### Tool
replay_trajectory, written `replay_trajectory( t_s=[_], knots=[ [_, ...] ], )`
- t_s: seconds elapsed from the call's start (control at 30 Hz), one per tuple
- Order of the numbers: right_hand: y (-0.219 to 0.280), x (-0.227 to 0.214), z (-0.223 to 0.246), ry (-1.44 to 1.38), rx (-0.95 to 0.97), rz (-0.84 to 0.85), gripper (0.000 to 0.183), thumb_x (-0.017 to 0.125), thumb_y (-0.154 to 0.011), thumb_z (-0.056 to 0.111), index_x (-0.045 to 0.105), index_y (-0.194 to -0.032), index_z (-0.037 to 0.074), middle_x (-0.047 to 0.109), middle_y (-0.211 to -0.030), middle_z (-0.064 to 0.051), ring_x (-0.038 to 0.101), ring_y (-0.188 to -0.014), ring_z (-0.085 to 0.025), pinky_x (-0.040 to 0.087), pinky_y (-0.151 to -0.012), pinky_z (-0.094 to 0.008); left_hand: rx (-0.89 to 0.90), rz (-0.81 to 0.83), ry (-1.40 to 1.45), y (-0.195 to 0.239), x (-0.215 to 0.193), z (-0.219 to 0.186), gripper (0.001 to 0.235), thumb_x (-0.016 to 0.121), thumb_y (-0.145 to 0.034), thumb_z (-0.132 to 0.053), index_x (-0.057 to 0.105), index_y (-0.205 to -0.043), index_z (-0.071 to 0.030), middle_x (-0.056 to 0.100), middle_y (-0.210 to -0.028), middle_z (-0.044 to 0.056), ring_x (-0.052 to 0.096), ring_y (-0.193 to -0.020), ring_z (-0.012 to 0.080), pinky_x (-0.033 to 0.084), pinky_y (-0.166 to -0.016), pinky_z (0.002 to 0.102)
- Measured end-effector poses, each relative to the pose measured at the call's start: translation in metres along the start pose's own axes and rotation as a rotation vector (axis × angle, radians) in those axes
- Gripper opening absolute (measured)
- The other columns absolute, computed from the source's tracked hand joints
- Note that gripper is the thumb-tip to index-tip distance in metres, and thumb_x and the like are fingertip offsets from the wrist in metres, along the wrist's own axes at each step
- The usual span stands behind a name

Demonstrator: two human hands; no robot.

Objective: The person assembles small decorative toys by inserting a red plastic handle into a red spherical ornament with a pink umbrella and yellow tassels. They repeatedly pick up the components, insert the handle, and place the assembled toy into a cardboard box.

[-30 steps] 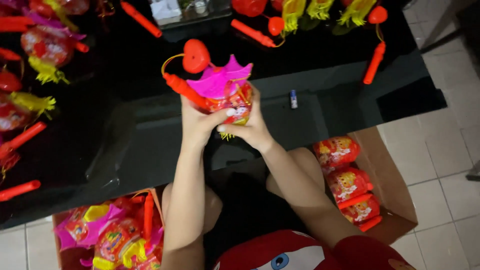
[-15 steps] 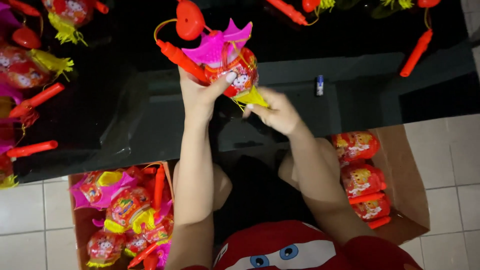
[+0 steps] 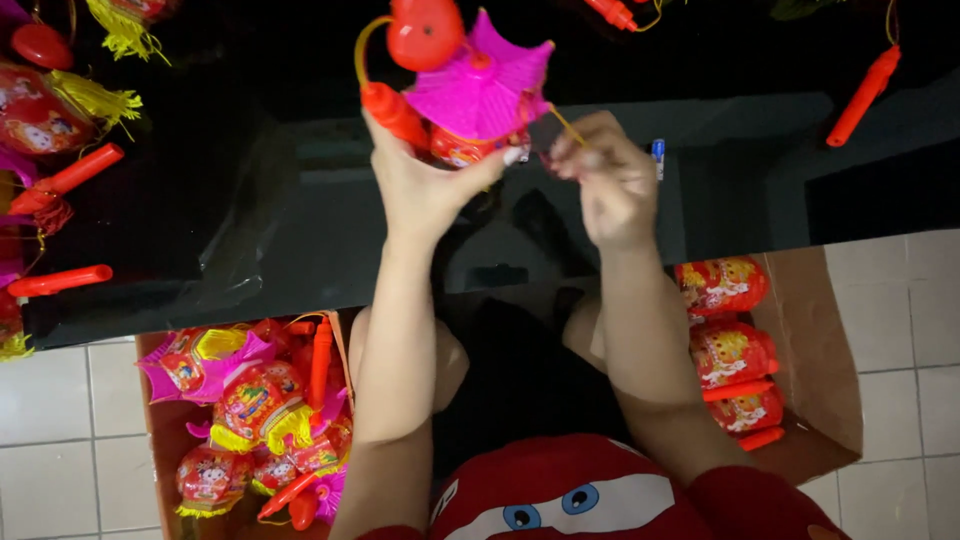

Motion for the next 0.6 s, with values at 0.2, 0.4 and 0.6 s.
replay_trajectory(
  t_s=[0.2,0.4,0.6],
  knots=[
    [-0.004,-0.034,-0.003,-0.338,-0.143,-0.263,0.015,0.056,-0.107,0.024,0.059,-0.108,0.009,0.062,-0.108,-0.014,0.061,-0.093,-0.024,0.053,-0.082,-0.035,0.040,0.090,-0.179,0.003,-0.003,-0.008,0.091,0.100,-0.065,-0.038,0.040,-0.126,-0.007,0.062,-0.131,0.009,0.069,-0.119,0.0215,0.057,-0.100,0.031],
    [-0.009,-0.017,0.027,0.401,-0.408,0.121,0.029,0.060,-0.104,0.003,0.060,-0.133,0.009,0.045,-0.144,-0.006,0.045,-0.144,-0.024,0.041,-0.124,-0.043,0.285,0.268,-0.203,0.003,-0.002,-0.003,0.075,0.102,-0.071,-0.027,0.039,-0.108,-0.009,0.057,-0.143,0.019,0.060,-0.136,0.0351,0.056,-0.100,0.041],
    [-0.011,-0.007,0.028,0.525,-0.311,0.157,0.028,0.074,-0.097,-0.003,0.061,-0.120,0.007,0.040,-0.139,-0.010,0.048,-0.133,-0.028,0.051,-0.112,-0.043,0.246,0.366,-0.166,0.005,-0.001,-0.011,0.076,0.099,-0.071,-0.025,0.034,-0.109,-0.010,0.058,-0.140,0.016,0.067,-0.127,0.0323,0.055,-0.095,0.040]
  ],
)
Point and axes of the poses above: each hand's wrist, its own y-axis away from the middle knuckle, its own x-axis out of the palm, z = x × y, the point moved 2 cm from there along -y, towards the middle knuckle
